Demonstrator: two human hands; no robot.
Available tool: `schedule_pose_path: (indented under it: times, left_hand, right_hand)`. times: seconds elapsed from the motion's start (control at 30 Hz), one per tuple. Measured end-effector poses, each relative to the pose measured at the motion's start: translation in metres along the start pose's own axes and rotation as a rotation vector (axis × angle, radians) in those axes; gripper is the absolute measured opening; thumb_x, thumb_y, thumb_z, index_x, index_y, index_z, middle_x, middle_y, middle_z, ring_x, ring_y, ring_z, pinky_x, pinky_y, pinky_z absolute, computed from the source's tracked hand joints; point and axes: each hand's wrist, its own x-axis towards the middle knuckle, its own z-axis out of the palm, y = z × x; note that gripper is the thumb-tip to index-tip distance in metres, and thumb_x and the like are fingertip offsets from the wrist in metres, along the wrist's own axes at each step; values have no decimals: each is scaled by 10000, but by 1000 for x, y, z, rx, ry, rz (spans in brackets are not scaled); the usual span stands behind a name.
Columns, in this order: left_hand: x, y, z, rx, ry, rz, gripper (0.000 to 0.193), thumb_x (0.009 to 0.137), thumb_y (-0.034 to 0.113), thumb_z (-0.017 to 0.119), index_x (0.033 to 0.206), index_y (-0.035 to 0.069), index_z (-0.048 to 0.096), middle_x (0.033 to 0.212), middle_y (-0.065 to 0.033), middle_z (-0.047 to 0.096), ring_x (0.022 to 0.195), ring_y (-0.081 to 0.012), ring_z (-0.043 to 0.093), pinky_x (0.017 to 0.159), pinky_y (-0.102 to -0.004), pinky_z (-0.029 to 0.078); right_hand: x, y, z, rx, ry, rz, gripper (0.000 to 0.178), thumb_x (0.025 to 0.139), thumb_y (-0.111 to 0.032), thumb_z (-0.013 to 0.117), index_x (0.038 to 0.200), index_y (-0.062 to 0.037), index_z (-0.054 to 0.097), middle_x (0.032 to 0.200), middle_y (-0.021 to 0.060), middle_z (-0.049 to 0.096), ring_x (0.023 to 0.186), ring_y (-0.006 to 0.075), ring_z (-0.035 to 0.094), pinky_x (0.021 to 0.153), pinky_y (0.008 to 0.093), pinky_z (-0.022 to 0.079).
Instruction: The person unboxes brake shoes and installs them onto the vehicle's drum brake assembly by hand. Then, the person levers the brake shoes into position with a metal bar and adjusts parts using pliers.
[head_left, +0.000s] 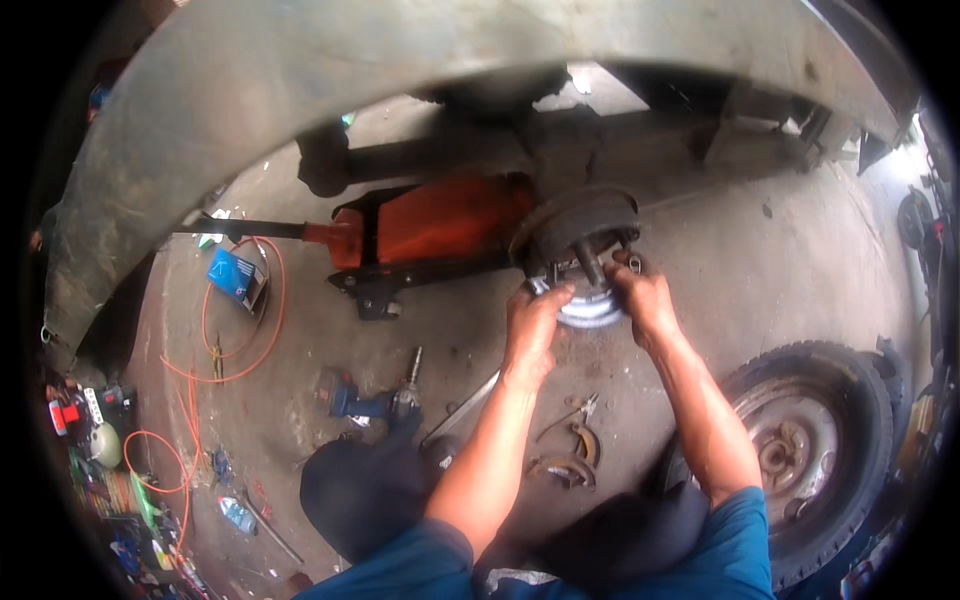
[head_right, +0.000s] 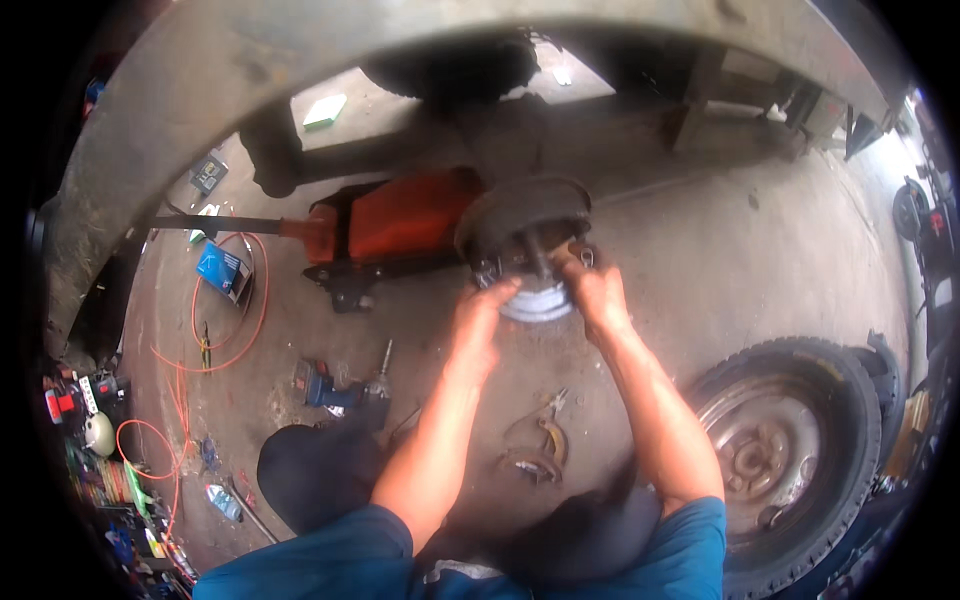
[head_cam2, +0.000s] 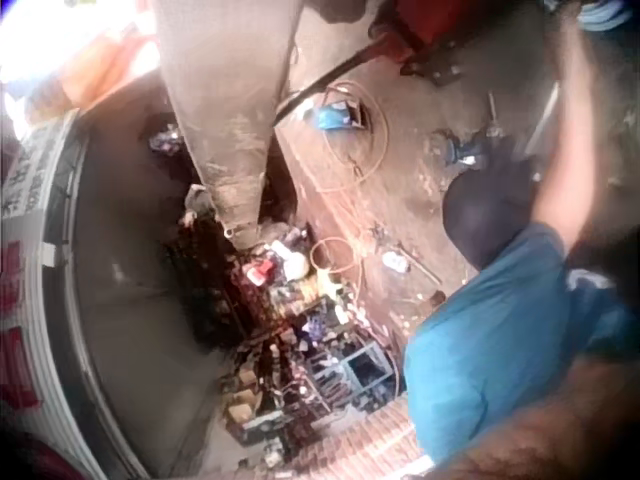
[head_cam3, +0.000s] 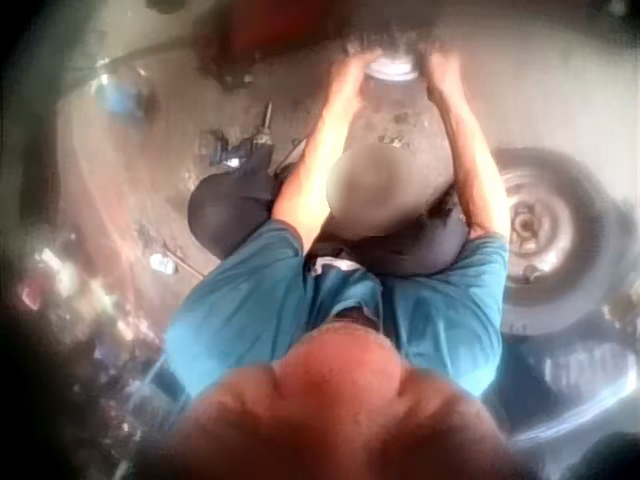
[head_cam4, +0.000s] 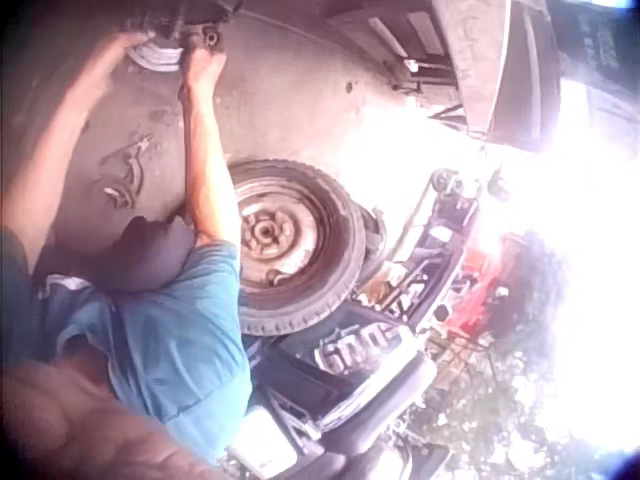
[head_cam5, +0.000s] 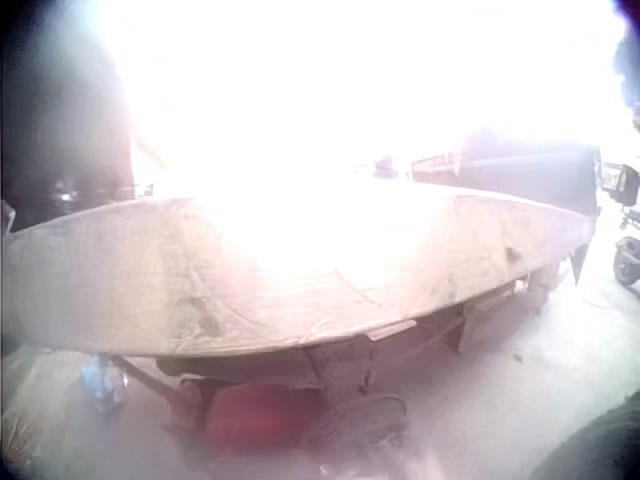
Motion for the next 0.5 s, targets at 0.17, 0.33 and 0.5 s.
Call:
schedule_pose_path:
  times: [0.17,0.33,0.5]
  left_hand:
    - [3,-4,4,5,-12,100,238,778,124,639,997,33,622,896,-57,652,817,-151,612,671,-319,492]
    - [12,-13,-4,-8,-110,176,281,820,27,600,1100,8,589,1014,-44,628,913,-124,568,855,-286,440]
    - [15,-18,2,-29,-126,219,287,823,29,604,1109,9,589,1043,-51,626,947,-125,563,871,-280,431]
  right_hand:
    - [14,12,0,-21,27,-46,383,804,-192,633,1076,66,553,934,128,629,836,177,581,751,289,447]
    - [16,11,0,-68,41,-115,410,792,-203,647,1076,73,542,936,138,618,840,190,582,739,289,457]
    - [27,21,-1,-150,151,-273,522,756,-217,653,1151,85,498,1076,221,605,983,278,591,832,345,458]
